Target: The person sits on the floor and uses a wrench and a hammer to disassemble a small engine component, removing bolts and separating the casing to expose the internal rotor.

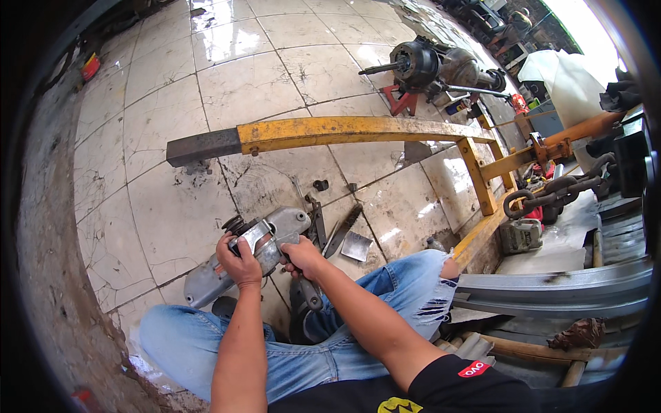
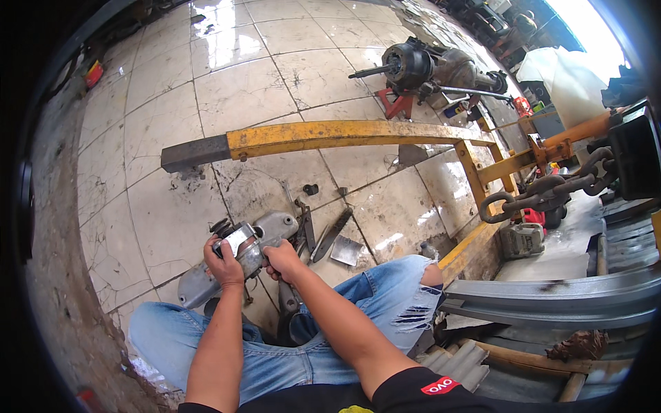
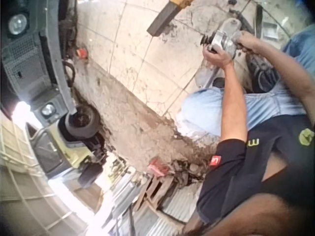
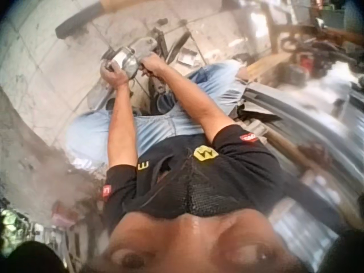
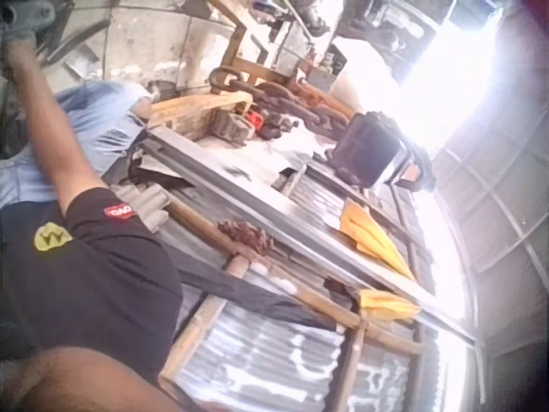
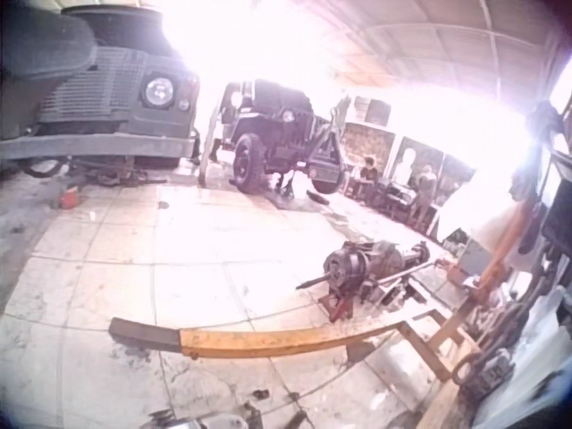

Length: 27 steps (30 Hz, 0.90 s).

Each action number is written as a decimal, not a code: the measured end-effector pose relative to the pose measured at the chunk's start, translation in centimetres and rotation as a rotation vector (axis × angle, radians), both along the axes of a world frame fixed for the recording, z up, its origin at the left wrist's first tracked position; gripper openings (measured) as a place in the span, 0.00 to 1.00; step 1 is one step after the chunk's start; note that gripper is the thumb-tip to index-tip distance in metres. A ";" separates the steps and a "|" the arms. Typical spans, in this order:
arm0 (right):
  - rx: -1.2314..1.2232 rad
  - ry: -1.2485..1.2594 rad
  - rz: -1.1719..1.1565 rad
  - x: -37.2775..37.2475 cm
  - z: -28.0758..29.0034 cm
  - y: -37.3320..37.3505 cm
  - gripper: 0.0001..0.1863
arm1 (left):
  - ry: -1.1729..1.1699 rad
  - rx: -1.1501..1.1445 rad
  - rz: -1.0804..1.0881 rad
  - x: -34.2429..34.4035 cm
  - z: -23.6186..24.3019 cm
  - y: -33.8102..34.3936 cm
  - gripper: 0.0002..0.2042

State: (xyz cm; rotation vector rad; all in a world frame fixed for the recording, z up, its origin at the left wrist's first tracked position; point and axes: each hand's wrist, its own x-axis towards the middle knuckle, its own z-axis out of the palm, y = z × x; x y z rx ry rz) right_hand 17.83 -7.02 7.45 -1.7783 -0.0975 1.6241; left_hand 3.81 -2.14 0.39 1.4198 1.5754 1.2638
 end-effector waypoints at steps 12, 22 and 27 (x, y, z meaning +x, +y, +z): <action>0.006 0.000 0.038 -0.6 0.5 -0.8 0.06 | 0.027 0.046 0.001 -0.8 -0.5 0.2 0.13; 0.012 0.023 0.012 -0.3 -0.3 -0.4 0.08 | -0.025 -0.004 -0.020 -0.3 0.4 0.2 0.12; 0.087 -0.210 0.090 -0.3 -0.5 -0.4 0.08 | -0.013 0.017 0.005 -0.5 -0.5 0.4 0.14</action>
